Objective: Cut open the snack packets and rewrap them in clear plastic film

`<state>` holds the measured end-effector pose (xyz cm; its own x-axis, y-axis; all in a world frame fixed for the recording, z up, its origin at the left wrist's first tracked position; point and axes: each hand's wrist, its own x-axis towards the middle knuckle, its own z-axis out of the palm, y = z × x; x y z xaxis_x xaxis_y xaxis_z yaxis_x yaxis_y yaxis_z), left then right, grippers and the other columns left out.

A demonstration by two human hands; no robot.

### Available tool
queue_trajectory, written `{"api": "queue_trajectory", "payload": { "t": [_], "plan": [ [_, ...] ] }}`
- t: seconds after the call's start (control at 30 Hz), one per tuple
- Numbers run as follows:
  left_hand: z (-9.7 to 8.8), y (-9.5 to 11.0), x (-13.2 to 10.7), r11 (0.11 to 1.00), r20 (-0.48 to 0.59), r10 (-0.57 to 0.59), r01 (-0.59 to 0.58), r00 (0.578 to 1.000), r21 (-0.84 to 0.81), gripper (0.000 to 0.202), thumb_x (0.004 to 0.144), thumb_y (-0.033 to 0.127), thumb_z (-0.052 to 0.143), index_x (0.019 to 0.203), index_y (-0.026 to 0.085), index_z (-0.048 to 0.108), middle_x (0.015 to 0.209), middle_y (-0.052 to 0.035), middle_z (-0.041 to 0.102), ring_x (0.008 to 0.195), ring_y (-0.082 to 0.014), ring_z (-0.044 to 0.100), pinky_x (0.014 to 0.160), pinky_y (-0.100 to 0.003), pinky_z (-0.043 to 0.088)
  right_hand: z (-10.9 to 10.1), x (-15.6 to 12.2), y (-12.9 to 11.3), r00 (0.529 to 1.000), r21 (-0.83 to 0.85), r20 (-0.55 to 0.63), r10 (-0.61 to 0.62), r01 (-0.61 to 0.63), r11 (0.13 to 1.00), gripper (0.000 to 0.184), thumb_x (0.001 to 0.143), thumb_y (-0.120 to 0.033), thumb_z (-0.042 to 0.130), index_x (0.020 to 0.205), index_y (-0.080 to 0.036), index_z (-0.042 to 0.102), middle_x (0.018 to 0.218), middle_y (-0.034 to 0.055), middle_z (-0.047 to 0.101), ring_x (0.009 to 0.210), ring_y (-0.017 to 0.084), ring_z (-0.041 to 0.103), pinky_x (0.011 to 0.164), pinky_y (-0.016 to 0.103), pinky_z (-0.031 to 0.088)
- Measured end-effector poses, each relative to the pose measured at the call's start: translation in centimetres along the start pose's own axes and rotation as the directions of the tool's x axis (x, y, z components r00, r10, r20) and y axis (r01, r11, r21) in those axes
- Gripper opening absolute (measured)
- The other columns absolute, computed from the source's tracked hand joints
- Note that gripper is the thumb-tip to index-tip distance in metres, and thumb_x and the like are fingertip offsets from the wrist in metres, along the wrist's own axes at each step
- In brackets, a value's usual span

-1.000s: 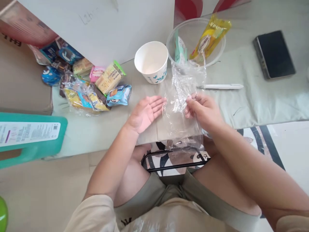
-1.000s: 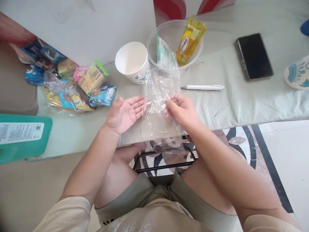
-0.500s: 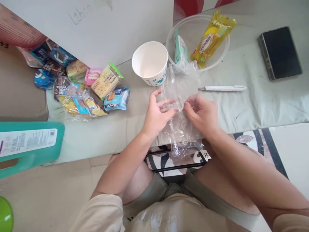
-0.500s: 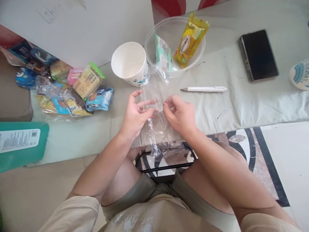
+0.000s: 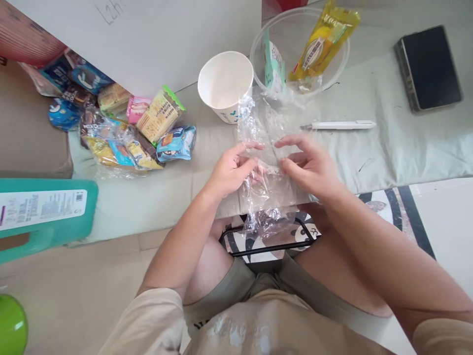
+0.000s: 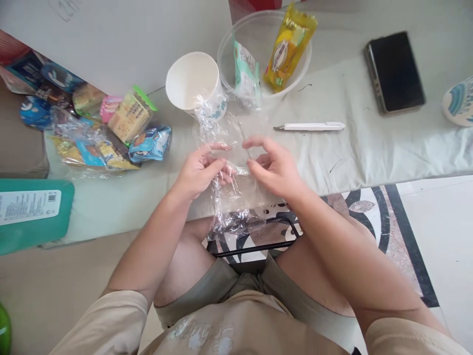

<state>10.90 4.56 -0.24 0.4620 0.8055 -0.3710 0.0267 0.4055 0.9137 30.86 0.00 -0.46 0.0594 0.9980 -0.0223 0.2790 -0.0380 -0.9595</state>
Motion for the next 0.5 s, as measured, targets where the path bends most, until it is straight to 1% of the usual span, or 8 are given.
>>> {"api": "queue_trajectory", "payload": {
  "t": [0.03,0.1,0.13,0.17,0.27,0.33,0.43,0.5],
  "plan": [
    [-0.3,-0.1,0.1,1.0,0.002,0.03,-0.03,1.0,0.001,0.03,0.084,0.032,0.076,0.112,0.024,0.067,0.07,0.0028,0.074,0.056,-0.0148,0.072,0.051,-0.024,0.052,-0.1,0.1,0.2,0.999,0.011,0.016,-0.044,0.044,0.999,0.011,0.086,-0.03,0.069,0.096,-0.031,0.072,0.109,0.0028,0.073,0.077,0.018,0.067,0.071,0.038,0.056],
    [-0.9,-0.1,0.1,0.998,0.024,0.066,-0.066,0.998,0.004,0.03,0.083,0.037,0.08,0.107,0.024,0.068,0.071,0.0026,0.075,0.057,-0.016,0.073,0.052,-0.025,0.053,-0.3,0.4,0.5,0.988,-0.009,-0.02,-0.156,0.155,0.988,0.004,0.085,-0.033,0.071,0.082,-0.03,0.073,0.107,0.0047,0.072,0.1,0.024,0.069,0.091,0.045,0.057],
    [-1.1,0.0,0.1,0.997,0.037,0.08,-0.08,0.996,0.01,0.03,0.082,0.041,0.081,0.102,0.023,0.07,0.073,0.0013,0.075,0.058,-0.0165,0.073,0.054,-0.026,0.054,-0.3,0.6,0.6,0.978,-0.022,-0.05,-0.201,0.2,0.98,0.013,0.086,-0.037,0.072,0.075,-0.03,0.072,0.106,0.006,0.071,0.108,0.026,0.068,0.098,0.048,0.055],
    [-1.3,0.0,0.1,0.995,0.045,0.097,-0.098,0.994,0.019,0.031,0.081,0.046,0.082,0.095,0.022,0.072,0.075,-0.0004,0.076,0.06,-0.0168,0.074,0.056,-0.027,0.055,-0.3,0.7,0.7,0.972,-0.027,-0.068,-0.225,0.223,0.974,0.02,0.086,-0.042,0.072,0.071,-0.029,0.071,0.105,0.007,0.069,0.111,0.027,0.066,0.1,0.05,0.054],
    [-1.7,0.2,0.0,0.983,0.062,0.167,-0.171,0.984,0.066,0.039,0.078,0.057,0.083,0.081,0.019,0.075,0.082,-0.0049,0.078,0.064,-0.0167,0.074,0.064,-0.03,0.059,-0.3,0.8,1.0,0.968,-0.008,-0.097,-0.233,0.233,0.972,0.033,0.086,-0.054,0.074,0.066,-0.028,0.07,0.1,0.0082,0.067,0.112,0.029,0.065,0.098,0.051,0.055],
    [-1.8,0.2,-0.1,0.97,0.075,0.213,-0.22,0.974,0.106,0.032,0.079,0.051,0.083,0.082,0.02,0.079,0.086,-0.0051,0.079,0.066,-0.016,0.072,0.067,-0.031,0.059,-0.3,0.9,1.2,0.967,0.022,-0.122,-0.225,0.229,0.973,0.036,0.084,-0.058,0.076,0.067,-0.028,0.07,0.099,0.0082,0.066,0.114,0.029,0.064,0.098,0.051,0.055],
    [-2.1,0.1,-0.1,0.925,0.062,0.318,-0.324,0.946,0.198,0.008,0.081,0.028,0.076,0.081,0.024,0.083,0.09,-0.0035,0.08,0.076,-0.0167,0.072,0.075,-0.031,0.059,-0.4,0.8,1.2,0.973,0.075,-0.131,-0.188,0.198,0.977,0.036,0.082,-0.059,0.079,0.069,-0.027,0.07,0.109,0.0088,0.066,0.119,0.031,0.063,0.099,0.052,0.055],
    [-2.3,0.0,-0.1,0.886,0.032,0.395,-0.39,0.918,0.25,0.018,0.077,0.015,0.069,0.076,0.025,0.084,0.091,-0.0027,0.08,0.088,-0.0184,0.073,0.088,-0.034,0.059,-0.5,0.7,1.0,0.981,0.089,-0.123,-0.149,0.16,0.983,0.038,0.081,-0.059,0.081,0.068,-0.025,0.069,0.113,0.0098,0.065,0.121,0.032,0.063,0.1,0.053,0.054]
  ]
}}
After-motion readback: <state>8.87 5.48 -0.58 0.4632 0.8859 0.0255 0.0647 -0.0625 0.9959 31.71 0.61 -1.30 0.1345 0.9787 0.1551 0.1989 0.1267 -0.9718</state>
